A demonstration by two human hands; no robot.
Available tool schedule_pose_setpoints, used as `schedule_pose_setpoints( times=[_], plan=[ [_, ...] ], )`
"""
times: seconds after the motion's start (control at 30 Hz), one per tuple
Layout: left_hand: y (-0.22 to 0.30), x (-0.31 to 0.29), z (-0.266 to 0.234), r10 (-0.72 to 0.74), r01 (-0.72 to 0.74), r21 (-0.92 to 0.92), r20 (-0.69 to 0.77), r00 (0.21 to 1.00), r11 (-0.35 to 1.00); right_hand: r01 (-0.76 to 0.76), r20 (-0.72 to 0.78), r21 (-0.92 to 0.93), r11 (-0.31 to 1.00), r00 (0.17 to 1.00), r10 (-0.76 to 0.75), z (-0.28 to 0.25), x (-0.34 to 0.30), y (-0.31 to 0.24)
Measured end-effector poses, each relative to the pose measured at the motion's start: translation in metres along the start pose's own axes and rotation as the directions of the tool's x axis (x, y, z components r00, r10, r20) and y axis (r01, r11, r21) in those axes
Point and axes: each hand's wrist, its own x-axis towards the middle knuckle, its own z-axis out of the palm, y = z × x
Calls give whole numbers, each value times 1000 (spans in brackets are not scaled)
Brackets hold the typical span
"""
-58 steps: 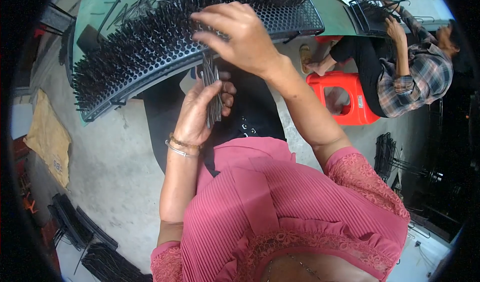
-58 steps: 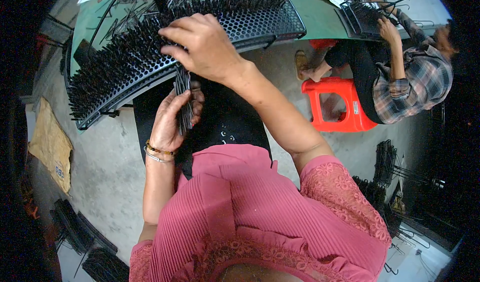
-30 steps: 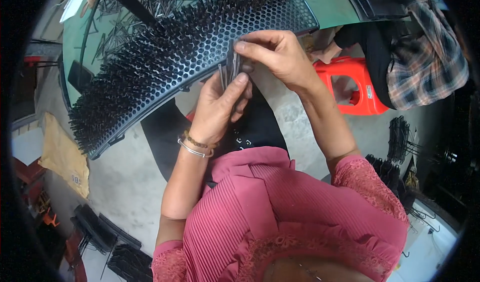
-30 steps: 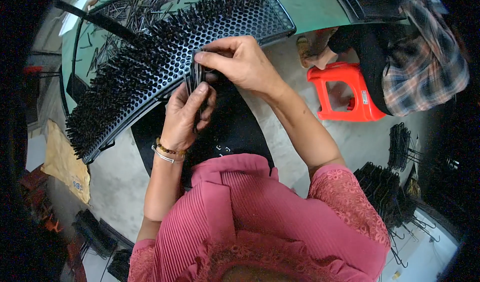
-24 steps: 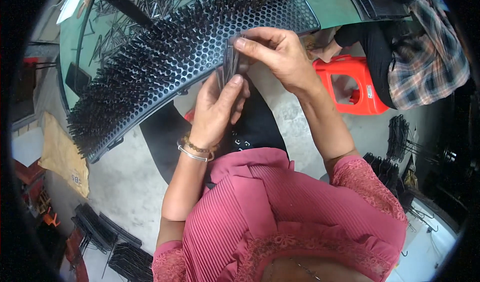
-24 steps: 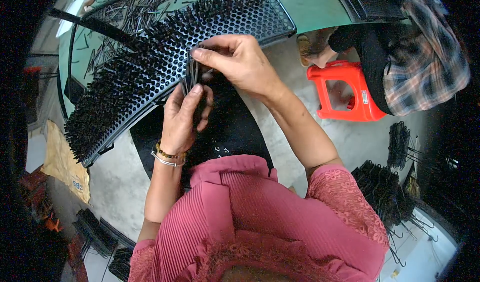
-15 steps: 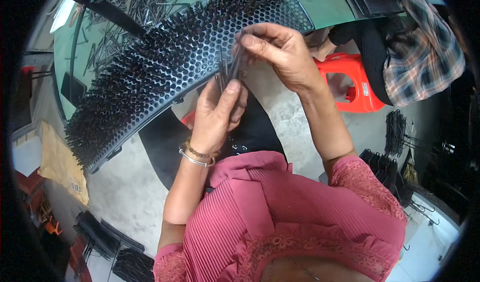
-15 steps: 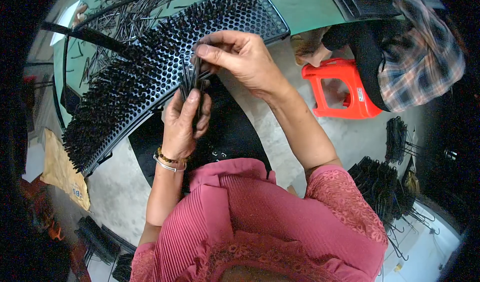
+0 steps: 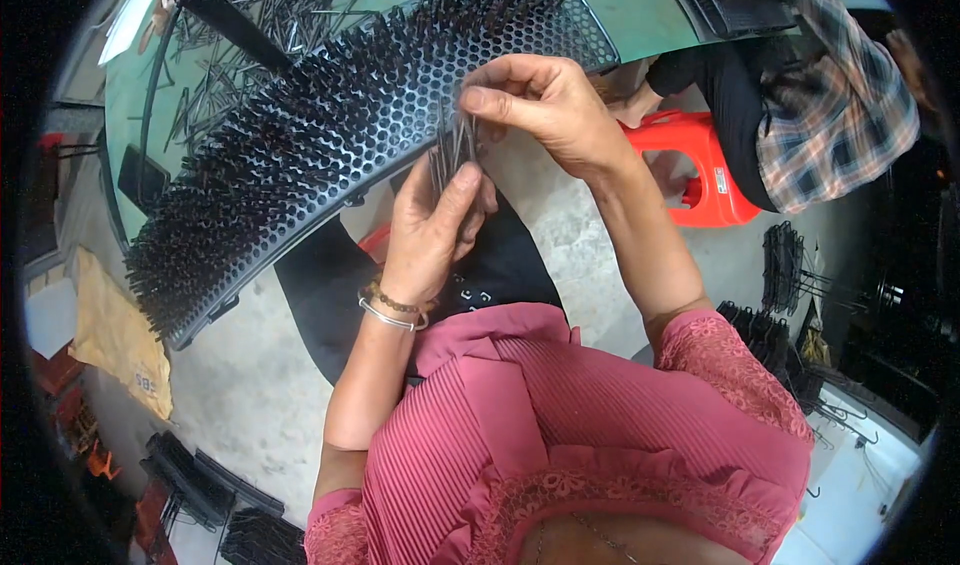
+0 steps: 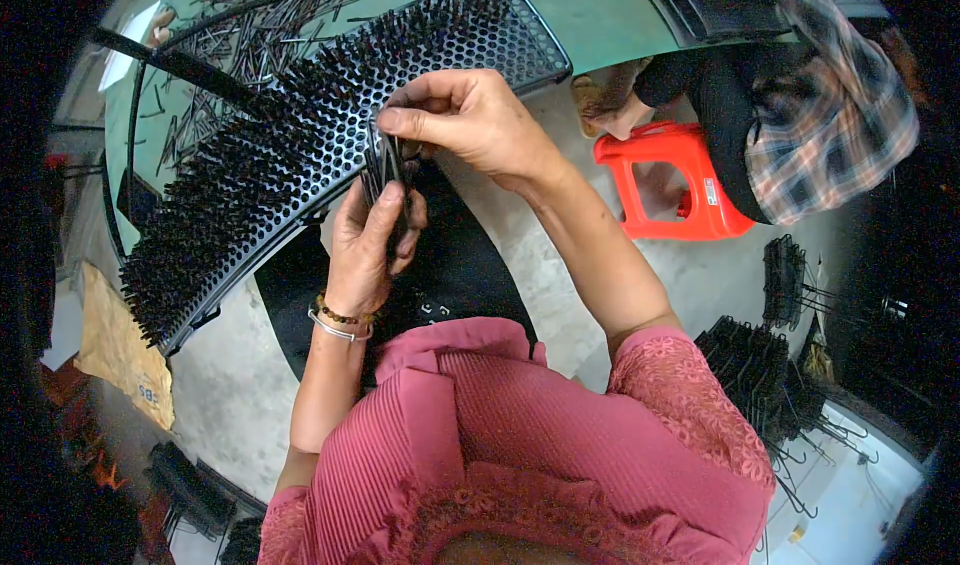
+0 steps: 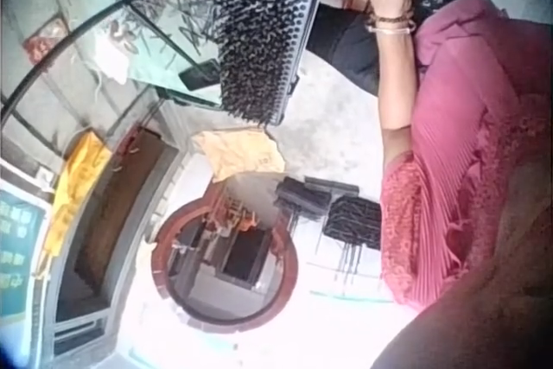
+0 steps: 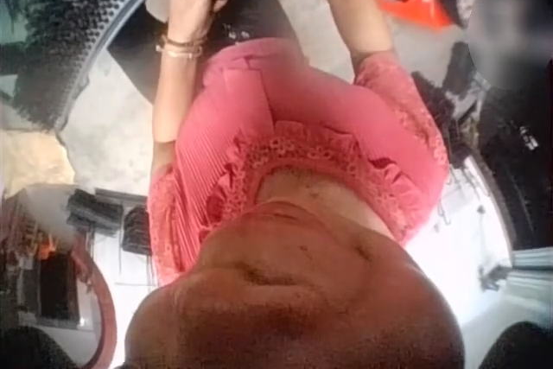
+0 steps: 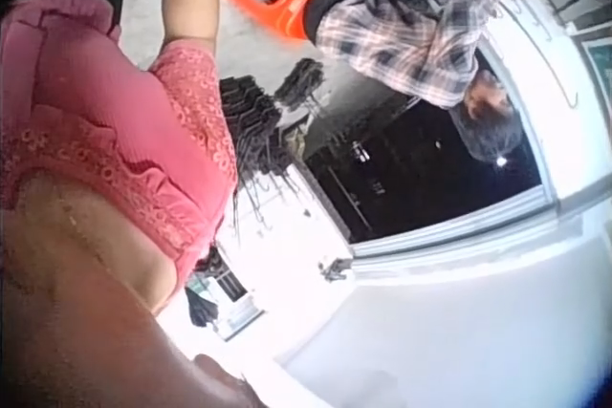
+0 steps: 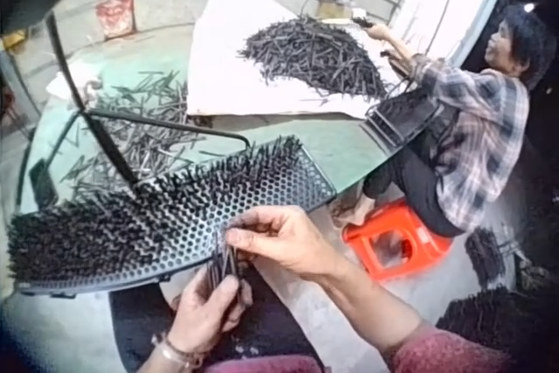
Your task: Manually inserting thin metal rods into a perforated grid structure.
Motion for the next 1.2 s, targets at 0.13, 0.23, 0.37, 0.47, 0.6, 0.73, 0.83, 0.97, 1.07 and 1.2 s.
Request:
schedule_pose_setpoints(
  times=[0.13, 0.23, 0.37, 0.47, 0.6, 0.73, 0.83, 0.97, 1.07, 1.2],
  plan=[
    [1, 1, -3, -11, 18, -96, 67, 998, 995, -54, -14, 241, 969, 998, 59, -2, -3, -2],
    [0, 0, -4, -29, 42, -177, 77, 997, 983, 193, -170, 70, 979, 969, -179, 1, 1, -13],
    [-6, 1, -7, -57, 70, -189, 76, 996, 980, 442, -216, -160, 883, 857, -468, -4, 16, -25],
    [-14, -1, -11, -96, 111, -205, 79, 992, 972, 511, -207, -226, 829, 807, -554, -5, 35, -20],
    [-16, -1, -13, -15, 30, -169, 89, 996, 985, 509, -91, -303, 806, 826, -556, -4, 54, -4],
    [-15, -2, -15, -18, 33, -140, 108, 994, 990, 498, -47, -250, 831, 851, -524, 1, 61, 0],
    [-15, -1, -17, -50, 68, -150, 124, 991, 986, 497, -24, -344, 797, 843, -537, 2, 61, 1],
    [-12, 0, -20, -62, 80, -167, 112, 992, 983, 548, -13, -379, 746, 803, -596, 2, 62, 1],
    [-11, 0, -22, -70, 88, -126, 138, 988, 988, 553, -55, -315, 771, 801, -597, -2, 58, -5],
    [-11, 2, -24, -75, 101, -120, 203, 976, 988, 494, -31, -386, 779, 837, -546, -4, 57, -5]
  ],
)
